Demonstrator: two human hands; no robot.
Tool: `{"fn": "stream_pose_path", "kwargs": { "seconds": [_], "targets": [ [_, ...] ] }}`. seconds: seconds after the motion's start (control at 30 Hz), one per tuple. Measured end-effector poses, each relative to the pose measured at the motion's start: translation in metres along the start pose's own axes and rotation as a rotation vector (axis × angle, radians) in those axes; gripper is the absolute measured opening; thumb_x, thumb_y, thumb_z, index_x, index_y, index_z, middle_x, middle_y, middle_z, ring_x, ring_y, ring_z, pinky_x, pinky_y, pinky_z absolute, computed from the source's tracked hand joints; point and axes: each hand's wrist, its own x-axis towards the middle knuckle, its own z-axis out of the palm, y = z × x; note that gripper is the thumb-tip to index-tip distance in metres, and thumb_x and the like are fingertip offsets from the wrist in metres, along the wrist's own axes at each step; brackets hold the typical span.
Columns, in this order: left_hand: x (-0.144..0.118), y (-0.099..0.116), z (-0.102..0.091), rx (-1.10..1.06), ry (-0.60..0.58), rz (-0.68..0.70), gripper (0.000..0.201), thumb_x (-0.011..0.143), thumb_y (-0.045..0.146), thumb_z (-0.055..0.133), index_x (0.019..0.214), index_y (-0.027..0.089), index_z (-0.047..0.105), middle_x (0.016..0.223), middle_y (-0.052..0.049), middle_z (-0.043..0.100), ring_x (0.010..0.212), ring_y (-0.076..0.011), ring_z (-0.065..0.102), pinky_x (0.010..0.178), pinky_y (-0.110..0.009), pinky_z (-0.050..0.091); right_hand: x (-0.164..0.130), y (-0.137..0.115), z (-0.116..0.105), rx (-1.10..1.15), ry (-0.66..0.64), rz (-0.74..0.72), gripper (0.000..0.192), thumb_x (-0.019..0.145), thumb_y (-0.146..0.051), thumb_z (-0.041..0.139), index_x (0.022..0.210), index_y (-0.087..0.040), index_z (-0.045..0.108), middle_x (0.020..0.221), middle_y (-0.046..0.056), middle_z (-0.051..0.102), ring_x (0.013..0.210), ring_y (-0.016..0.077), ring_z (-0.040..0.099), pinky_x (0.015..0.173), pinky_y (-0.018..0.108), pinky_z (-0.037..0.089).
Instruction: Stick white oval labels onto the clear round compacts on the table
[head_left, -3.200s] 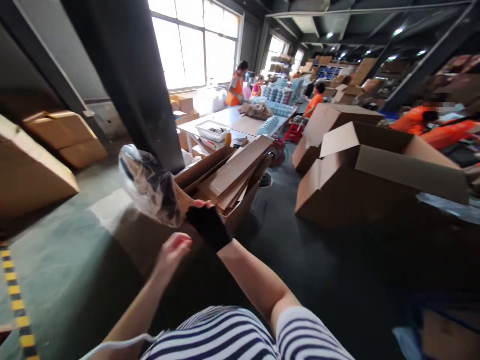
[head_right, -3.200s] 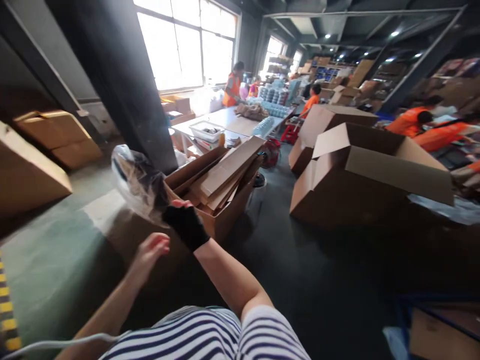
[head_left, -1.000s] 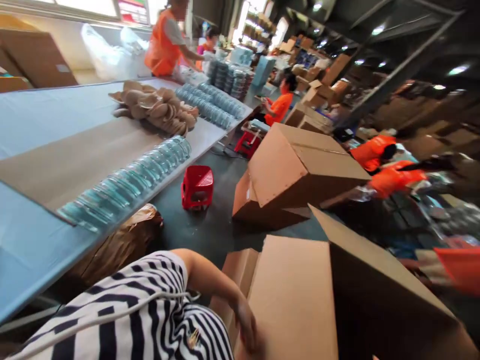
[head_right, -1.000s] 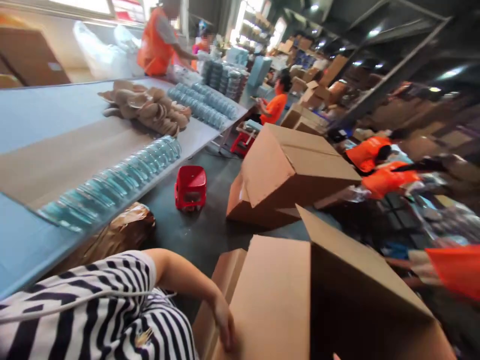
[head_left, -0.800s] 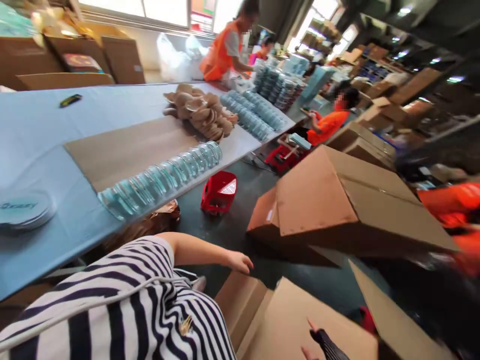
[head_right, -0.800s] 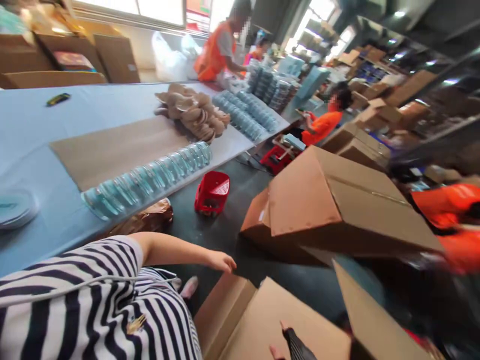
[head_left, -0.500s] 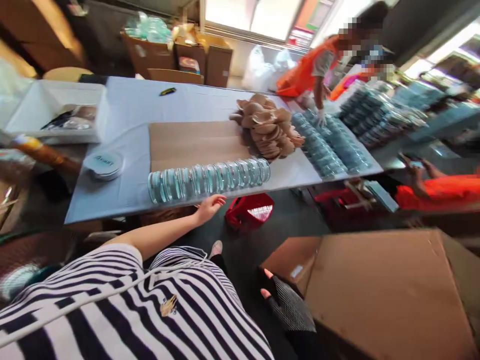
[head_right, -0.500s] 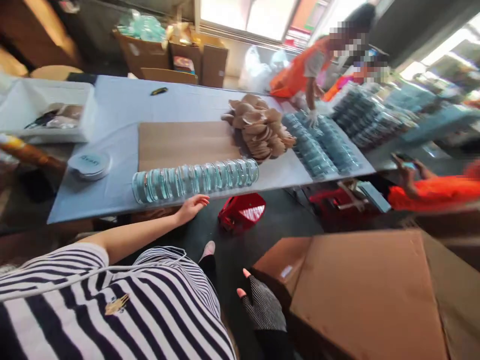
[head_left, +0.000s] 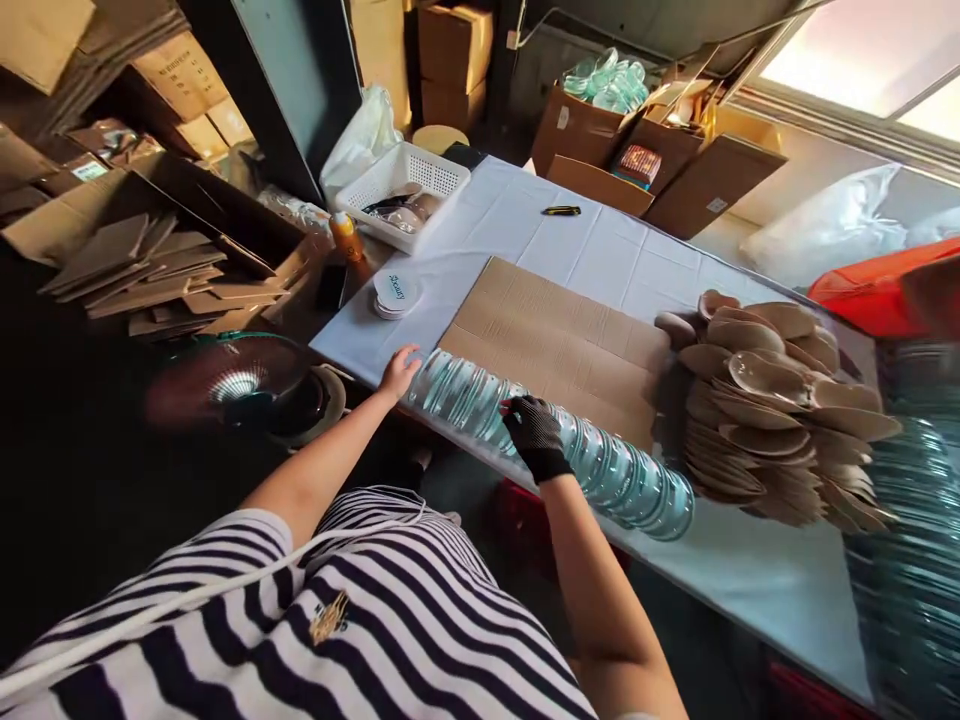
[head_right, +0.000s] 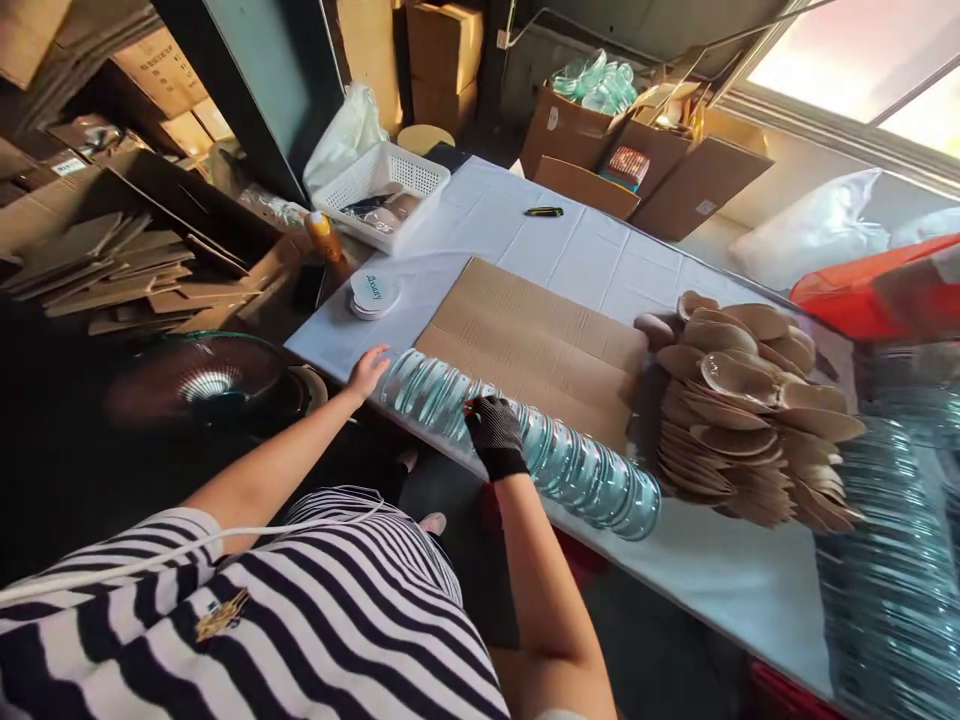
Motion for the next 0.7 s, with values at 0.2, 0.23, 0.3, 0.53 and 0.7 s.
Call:
{"fn": "stream_pose_path", "kwargs": {
  "seconds": [0.2,0.23,0.3,0.53,0.7],
  "targets": [
    [0.011,-0.024,0.032,-0.147,-0.312,-0.230,0.045,0.095,0.029,0.043,0.135,0.014,0.054,0.143,-0.012,0.055,0.137,-0.0214,0.047,0.118,-0.037,0.032,0.125,-0.066,0.030,-0.170,-0.266,0.056,0.036,0.096,-0.032,0.044,0.115,-0.019,0.071,0.118,0.015,0.068,0.111,0.0267,0.059,0.089,0.034,0.047],
    [0.009,-0.027,0.034,-0.156,-0.326,-0.219,0.046,0.096,0.032,0.042,0.137,0.015,0.053,0.144,-0.011,0.054,0.138,-0.0212,0.046,0.119,-0.038,0.030,0.141,-0.070,0.035,-0.194,-0.318,0.050,0.036,0.096,-0.032,0.044,0.117,-0.019,0.071,0.119,0.015,0.068,0.112,0.0269,0.060,0.088,0.034,0.047],
    [0.004,-0.032,0.035,-0.171,-0.343,-0.185,0.048,0.096,0.037,0.043,0.138,0.015,0.052,0.145,-0.011,0.054,0.140,-0.0219,0.044,0.121,-0.038,0.028,0.166,-0.073,0.045,-0.228,-0.437,0.032,0.037,0.095,-0.032,0.046,0.119,-0.017,0.070,0.118,0.015,0.069,0.110,0.0265,0.063,0.086,0.032,0.048],
    [-0.003,-0.037,0.035,-0.241,-0.386,-0.166,0.049,0.095,0.044,0.046,0.135,0.016,0.054,0.146,-0.011,0.053,0.139,-0.0223,0.045,0.121,-0.040,0.029,0.210,-0.072,0.057,-0.232,-0.668,-0.060,0.030,0.084,-0.028,0.062,0.109,-0.016,0.074,0.109,0.014,0.073,0.097,0.0240,0.069,0.080,0.028,0.050],
    [0.042,-0.039,0.038,-0.201,-0.218,-0.426,0.041,0.096,0.039,0.042,0.125,0.017,0.061,0.139,-0.013,0.059,0.131,-0.0247,0.053,0.113,-0.045,0.039,0.183,-0.059,0.038,-0.137,-0.537,-0.079,0.037,0.091,-0.033,0.055,0.126,-0.024,0.064,0.122,0.007,0.069,0.110,0.0209,0.064,0.089,0.028,0.047]
  ]
}}
